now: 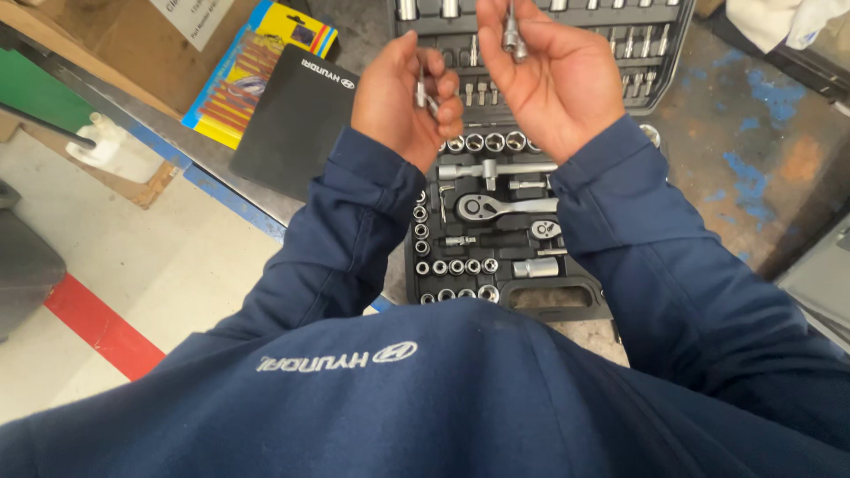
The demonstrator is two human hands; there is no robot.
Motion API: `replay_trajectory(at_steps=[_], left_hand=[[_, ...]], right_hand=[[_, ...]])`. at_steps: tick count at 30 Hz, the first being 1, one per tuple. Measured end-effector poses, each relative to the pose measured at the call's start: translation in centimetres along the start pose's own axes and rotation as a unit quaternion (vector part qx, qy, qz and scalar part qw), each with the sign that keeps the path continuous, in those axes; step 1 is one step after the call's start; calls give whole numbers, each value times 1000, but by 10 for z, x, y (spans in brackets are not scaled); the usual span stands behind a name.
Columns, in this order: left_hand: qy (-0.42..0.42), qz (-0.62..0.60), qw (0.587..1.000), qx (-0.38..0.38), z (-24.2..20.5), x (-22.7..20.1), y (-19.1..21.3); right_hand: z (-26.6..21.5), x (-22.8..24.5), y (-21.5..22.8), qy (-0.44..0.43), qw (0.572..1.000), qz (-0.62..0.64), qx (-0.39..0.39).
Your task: The person organizes a socket and bit set by picking up various sockets, bits, and a ratchet, inspecting them, and placing them into designated slots in the open toolkit case. The person handles multiple small metal parts and returns them to their molded compartments.
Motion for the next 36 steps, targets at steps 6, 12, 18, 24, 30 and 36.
replay_trajectory(at_steps=[6,12,18,24,30,36], left_hand=[[-3,21,1000,1,-27,2,-13],[-281,239,929,-37,-60,-7,-37],[-481,399,779,37,-86,-5,-67],[-513,507,691,-44,-95,-5,-78],[-523,470,710,-49,-99,-3,-74],[-484,315,816,-22,-77,3,-55]], right_hand=[[-12,-4,-16,3,999,39,-17],[-23,-8,-26,-39,996,78,19],[-35,-21,-44,-19,999,24,45],[-48,-28,-67,-21,995,89,44],[-55,-26,-70,8,997,-6,80],[-58,-27,-62,39,987,-124,98]])
Point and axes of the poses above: each hand's wrist, its own z-axis towards the middle knuckle, its own y-axis out of the back of the hand, x = y × z, the point moved 4 cm from there along z, towards the middle knuckle, and after that the axes turned 12 degrees about -x, right-handed, at the moved point
